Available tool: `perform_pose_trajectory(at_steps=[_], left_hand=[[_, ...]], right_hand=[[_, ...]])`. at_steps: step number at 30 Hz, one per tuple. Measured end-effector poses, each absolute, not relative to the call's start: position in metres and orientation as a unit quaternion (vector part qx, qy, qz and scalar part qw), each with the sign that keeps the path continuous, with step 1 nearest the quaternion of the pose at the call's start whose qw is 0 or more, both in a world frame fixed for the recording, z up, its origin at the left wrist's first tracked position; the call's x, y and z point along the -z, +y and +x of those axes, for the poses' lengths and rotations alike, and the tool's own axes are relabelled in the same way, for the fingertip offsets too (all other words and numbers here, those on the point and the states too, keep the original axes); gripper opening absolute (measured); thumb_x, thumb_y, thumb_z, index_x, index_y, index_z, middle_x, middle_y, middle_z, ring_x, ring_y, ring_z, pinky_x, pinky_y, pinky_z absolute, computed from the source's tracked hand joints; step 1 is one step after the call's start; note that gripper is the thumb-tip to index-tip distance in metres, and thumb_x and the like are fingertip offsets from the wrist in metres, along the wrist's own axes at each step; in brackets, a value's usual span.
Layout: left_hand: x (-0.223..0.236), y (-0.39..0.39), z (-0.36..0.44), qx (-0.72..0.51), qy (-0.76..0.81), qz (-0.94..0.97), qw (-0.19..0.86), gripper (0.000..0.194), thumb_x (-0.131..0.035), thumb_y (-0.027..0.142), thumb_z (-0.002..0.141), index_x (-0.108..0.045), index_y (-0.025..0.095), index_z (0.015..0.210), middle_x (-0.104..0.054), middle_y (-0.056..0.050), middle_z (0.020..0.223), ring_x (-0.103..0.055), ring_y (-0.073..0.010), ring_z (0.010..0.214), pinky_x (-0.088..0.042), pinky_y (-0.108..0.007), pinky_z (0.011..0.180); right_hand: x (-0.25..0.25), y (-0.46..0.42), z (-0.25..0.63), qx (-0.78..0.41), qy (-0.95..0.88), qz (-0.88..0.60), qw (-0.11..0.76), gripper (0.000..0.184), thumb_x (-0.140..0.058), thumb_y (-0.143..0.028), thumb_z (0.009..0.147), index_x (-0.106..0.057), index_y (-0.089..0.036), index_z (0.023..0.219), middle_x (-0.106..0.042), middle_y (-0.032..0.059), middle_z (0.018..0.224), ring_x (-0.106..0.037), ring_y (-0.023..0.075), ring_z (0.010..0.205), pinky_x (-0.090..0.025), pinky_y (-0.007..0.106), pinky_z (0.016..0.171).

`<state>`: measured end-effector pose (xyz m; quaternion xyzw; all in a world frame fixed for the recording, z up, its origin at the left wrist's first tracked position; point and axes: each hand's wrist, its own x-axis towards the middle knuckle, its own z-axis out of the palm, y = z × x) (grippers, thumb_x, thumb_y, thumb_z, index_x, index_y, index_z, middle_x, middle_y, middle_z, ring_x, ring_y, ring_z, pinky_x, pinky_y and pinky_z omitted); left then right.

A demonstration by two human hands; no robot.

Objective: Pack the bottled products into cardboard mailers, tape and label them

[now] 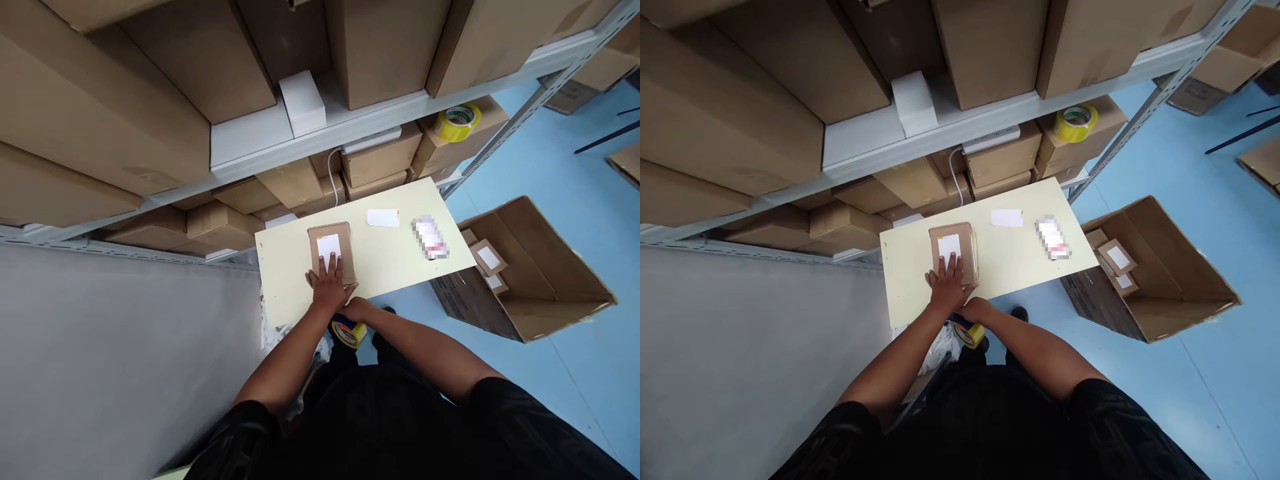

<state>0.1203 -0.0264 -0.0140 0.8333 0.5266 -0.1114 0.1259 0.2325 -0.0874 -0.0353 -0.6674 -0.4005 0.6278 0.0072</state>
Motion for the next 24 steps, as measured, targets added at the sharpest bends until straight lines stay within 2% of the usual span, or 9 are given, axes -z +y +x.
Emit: perform_pose_trajectory(at_steps=[2,5,8,10,14,16,19,22,24], left_hand=[[0.014,-0.027,0.119,0.106,0.525,0.835,0.125,0.096,-0.039,0.074,0.094,-0.009,0.022,0.168,-0.002,-0.009,0.175,0.010,-0.0424,0.159,-0.012,-0.076,0.119],[0.013,-0.028,0.117,0.108,0.528,0.832,0.129,0.099,-0.042,0.075,0.093,-0.008,0.022,0.168,0.000,-0.007,0.176,0.010,-0.0426,0.159,-0.013,-0.075,0.120],[0.007,-0.028,0.116,0.119,0.532,0.827,0.137,0.101,-0.045,0.076,0.090,-0.007,0.024,0.168,0.000,-0.006,0.176,0.009,-0.0436,0.159,-0.019,-0.073,0.119],[0.001,-0.028,0.115,0.128,0.535,0.822,0.143,0.101,-0.045,0.077,0.090,-0.008,0.026,0.168,-0.002,-0.005,0.176,0.007,-0.0443,0.159,-0.026,-0.072,0.117],[-0.012,-0.028,0.115,0.126,0.557,0.802,0.172,0.100,-0.049,0.077,0.088,-0.016,0.027,0.168,-0.010,-0.007,0.175,-0.007,-0.0466,0.157,-0.042,-0.066,0.109],[-0.017,-0.030,0.115,0.111,0.569,0.792,0.192,0.096,-0.053,0.072,0.088,-0.021,0.025,0.167,-0.016,-0.010,0.174,-0.016,-0.0474,0.154,-0.047,-0.061,0.106],[-0.022,-0.034,0.115,0.088,0.579,0.781,0.216,0.089,-0.056,0.063,0.090,-0.029,0.023,0.164,-0.023,-0.012,0.172,-0.025,-0.0470,0.150,-0.047,-0.056,0.108],[-0.026,-0.036,0.109,0.063,0.587,0.772,0.234,0.078,-0.057,0.056,0.092,-0.040,0.018,0.158,-0.030,-0.014,0.169,-0.029,-0.0426,0.150,-0.043,-0.050,0.113],[-0.029,-0.030,0.100,0.043,0.594,0.765,0.244,0.064,-0.054,0.051,0.095,-0.052,0.014,0.149,-0.041,-0.017,0.162,-0.037,-0.0369,0.147,-0.042,-0.045,0.114]], right_hand=[[0.034,-0.100,0.237,-0.614,-0.392,-0.685,-0.004,0.051,-0.070,-0.065,0.081,-0.078,-0.015,0.085,-0.078,0.0146,0.085,-0.074,0.0297,0.088,-0.049,0.030,0.068],[0.029,-0.127,0.269,-0.611,-0.345,-0.712,0.029,0.044,-0.055,-0.055,0.093,-0.077,-0.017,0.084,-0.078,0.0097,0.082,-0.072,0.0240,0.078,-0.045,0.028,0.062],[0.019,-0.148,0.309,-0.564,-0.377,-0.734,0.032,0.044,-0.045,-0.046,0.097,-0.074,-0.017,0.080,-0.077,0.0082,0.080,-0.071,0.0215,0.075,-0.042,0.027,0.061],[0.012,-0.150,0.329,-0.450,-0.439,-0.778,0.009,0.042,-0.046,-0.047,0.098,-0.073,-0.017,0.086,-0.077,0.0099,0.084,-0.071,0.0239,0.080,-0.042,0.029,0.066],[0.013,-0.122,0.349,-0.247,-0.550,-0.797,-0.039,0.041,-0.050,-0.047,0.099,-0.071,-0.012,0.107,-0.074,0.0214,0.104,-0.069,0.0328,0.101,-0.043,0.041,0.089],[0.020,-0.099,0.356,-0.229,-0.568,-0.788,-0.061,0.039,-0.051,-0.044,0.100,-0.070,-0.012,0.113,-0.072,0.0243,0.109,-0.067,0.0357,0.109,-0.040,0.046,0.096],[0.034,-0.074,0.366,-0.234,-0.575,-0.781,-0.067,0.034,-0.053,-0.039,0.100,-0.070,-0.016,0.116,-0.071,0.0238,0.110,-0.062,0.0373,0.119,-0.036,0.050,0.101],[0.042,-0.070,0.375,-0.235,-0.585,-0.776,-0.018,0.031,-0.056,-0.034,0.098,-0.069,-0.018,0.120,-0.070,0.0227,0.113,-0.056,0.0382,0.126,-0.035,0.052,0.105],[0.042,-0.080,0.379,-0.236,-0.585,-0.775,0.041,0.034,-0.058,-0.034,0.095,-0.068,-0.018,0.124,-0.069,0.0229,0.119,-0.052,0.0393,0.131,-0.035,0.052,0.108]])
